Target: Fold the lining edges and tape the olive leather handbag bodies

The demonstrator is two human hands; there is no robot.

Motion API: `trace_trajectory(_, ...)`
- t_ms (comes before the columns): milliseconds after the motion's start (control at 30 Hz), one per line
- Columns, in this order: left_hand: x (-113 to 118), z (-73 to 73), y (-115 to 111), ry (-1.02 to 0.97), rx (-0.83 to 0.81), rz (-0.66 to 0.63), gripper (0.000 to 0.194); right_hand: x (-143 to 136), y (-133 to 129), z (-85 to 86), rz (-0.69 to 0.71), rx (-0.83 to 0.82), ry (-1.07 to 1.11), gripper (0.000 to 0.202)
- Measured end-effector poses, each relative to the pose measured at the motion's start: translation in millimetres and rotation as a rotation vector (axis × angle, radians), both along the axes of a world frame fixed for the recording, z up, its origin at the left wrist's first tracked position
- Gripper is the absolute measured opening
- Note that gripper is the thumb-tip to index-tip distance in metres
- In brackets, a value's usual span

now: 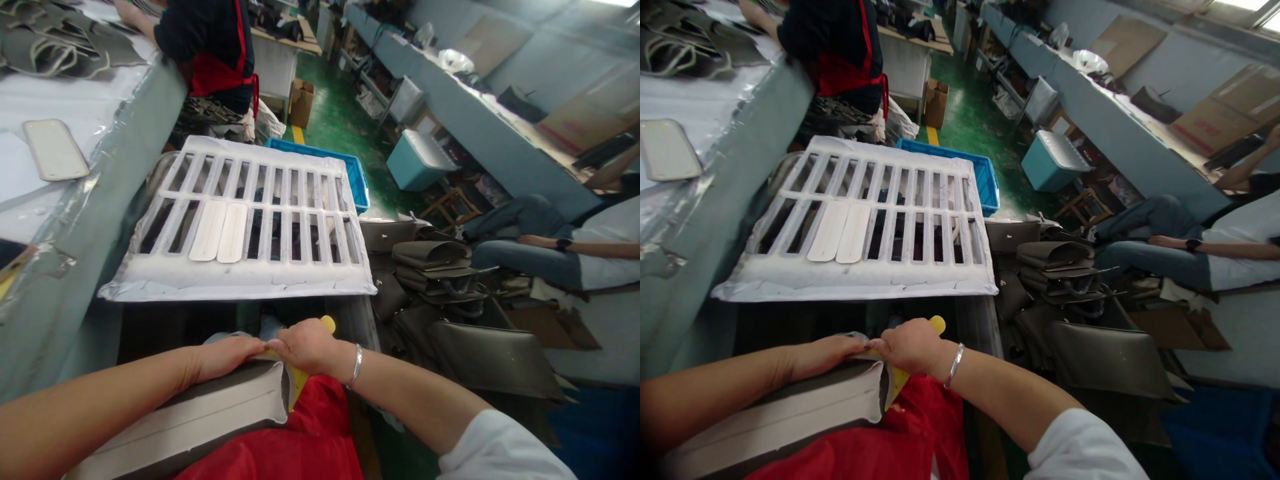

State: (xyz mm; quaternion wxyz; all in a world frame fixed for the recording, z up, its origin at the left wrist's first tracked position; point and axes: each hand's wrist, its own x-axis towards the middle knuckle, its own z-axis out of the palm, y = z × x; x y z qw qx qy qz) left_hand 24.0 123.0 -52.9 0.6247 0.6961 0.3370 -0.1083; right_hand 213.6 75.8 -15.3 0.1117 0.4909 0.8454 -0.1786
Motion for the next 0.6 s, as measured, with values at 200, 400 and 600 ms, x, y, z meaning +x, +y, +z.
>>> trace_trajectory(200, -13, -12.3, 1, -0.118, 0.233, -0.321, 0.042, 1, -2, -4.8, 0.019, -0.001, 0.045, 0.054)
trace_trajectory(400, -14, -15.6, -1, -0.155, 0.176, -0.341, 0.041, 2, -10, -12.9, -0.023, 0.052, 0.068, 0.052)
trace_trajectory(600, 0, 8.2, 1, -0.175, 0.053, -0.290, 0.042, 3, -16, -12.6, -0.040, 0.081, 0.086, 0.050)
